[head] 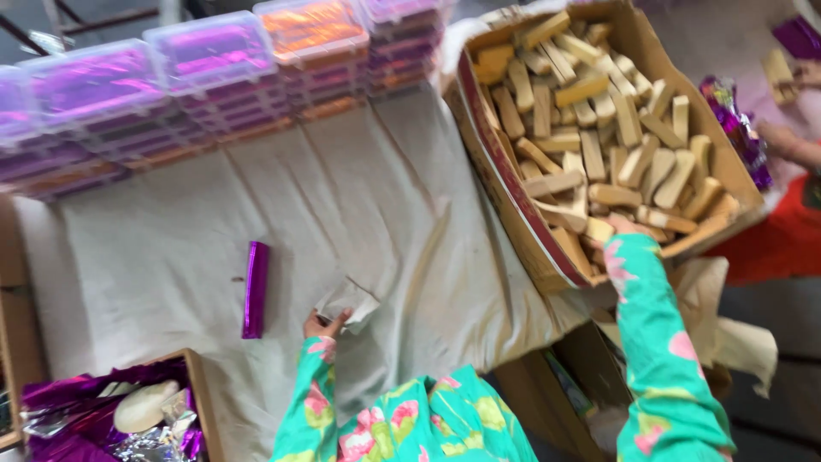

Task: The person wraps a small wooden block in a purple metallic sheet, folds the edges, and places it on the table. They then pick up a white cloth and wipe the surface of two other wooden blocks before setting them down.

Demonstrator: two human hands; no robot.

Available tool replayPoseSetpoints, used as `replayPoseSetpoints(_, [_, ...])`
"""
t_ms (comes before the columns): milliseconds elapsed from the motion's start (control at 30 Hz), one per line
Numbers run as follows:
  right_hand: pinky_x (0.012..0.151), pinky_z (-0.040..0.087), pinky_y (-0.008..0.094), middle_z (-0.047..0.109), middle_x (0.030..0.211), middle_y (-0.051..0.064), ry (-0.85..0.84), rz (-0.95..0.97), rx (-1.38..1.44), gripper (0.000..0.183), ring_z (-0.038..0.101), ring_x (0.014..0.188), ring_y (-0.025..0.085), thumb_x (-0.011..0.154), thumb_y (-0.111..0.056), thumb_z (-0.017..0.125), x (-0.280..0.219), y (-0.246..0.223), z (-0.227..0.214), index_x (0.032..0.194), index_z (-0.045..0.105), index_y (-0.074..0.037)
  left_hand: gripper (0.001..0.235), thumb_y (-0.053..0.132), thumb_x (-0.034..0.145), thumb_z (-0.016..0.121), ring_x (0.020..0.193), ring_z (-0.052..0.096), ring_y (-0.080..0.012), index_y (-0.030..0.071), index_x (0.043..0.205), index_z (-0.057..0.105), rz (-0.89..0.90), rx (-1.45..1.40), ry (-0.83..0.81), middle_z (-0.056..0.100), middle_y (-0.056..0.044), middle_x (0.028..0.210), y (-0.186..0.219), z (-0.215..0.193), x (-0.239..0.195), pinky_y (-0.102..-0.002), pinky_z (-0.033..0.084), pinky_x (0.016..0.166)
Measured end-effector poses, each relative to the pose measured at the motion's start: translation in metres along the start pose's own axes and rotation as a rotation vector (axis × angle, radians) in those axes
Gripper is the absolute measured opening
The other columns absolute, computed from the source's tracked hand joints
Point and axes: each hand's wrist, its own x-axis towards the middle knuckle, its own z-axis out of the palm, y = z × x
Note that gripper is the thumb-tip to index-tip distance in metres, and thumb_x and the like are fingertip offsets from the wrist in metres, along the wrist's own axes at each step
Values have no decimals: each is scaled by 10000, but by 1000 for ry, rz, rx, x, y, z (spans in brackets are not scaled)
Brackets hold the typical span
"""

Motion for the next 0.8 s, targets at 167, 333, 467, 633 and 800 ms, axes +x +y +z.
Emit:
replayPoseSetpoints(167, [873, 581, 461, 758, 1155, 150, -39, -106, -2, 693, 735, 1002, 336, 797, -335, 869, 16, 10, -115, 1449, 666, -221, 719, 382, 635, 986, 678, 587, -204, -46, 1132, 693, -42, 171, 52, 665, -99, 810, -30, 3, 22, -378, 497, 601])
replayPoseSetpoints(333, [849, 604, 456, 761, 1221, 113, -122, -232, -45, 773, 751, 1008, 312, 818, -374, 852, -27, -130, -121, 1553, 627, -290, 663, 347, 651, 953, 702, 664, -185, 16, 1161, 688, -39, 72, 49, 738, -78, 832, -5, 12, 0, -349, 552, 637])
replayPoseSetpoints(467, [1024, 548, 348, 711, 1303, 17, -497, -710, 706, 615, 665, 1195, 164, 802, -154, 823, -65, -263, -42, 1391, 645, -182, 572, 293, 712, 922, 784, 695, -156, 13, 1154, 689, 147, -193, 221, 757, -65, 915, 14, 17, -19, -316, 565, 710])
replayPoseSetpoints(633, [1047, 509, 377, 728, 1268, 45, -1150, -686, 829, 634, 662, 1185, 172, 821, -177, 832, -90, -369, 111, 1418, 618, -181, 535, 254, 723, 928, 764, 664, -173, 0, 1132, 694, 91, -156, 517, 741, -97, 908, 26, -27, -41, -320, 544, 690])
replayPoseSetpoints(800, [1048, 459, 408, 536, 1364, 153, -593, -967, 569, 934, 544, 1227, 300, 762, -255, 898, -116, -413, 175, 1552, 402, -193, 517, 229, 733, 919, 841, 695, -141, 11, 1148, 701, 243, -412, 641, 751, -65, 987, 42, -40, -55, -284, 568, 752])
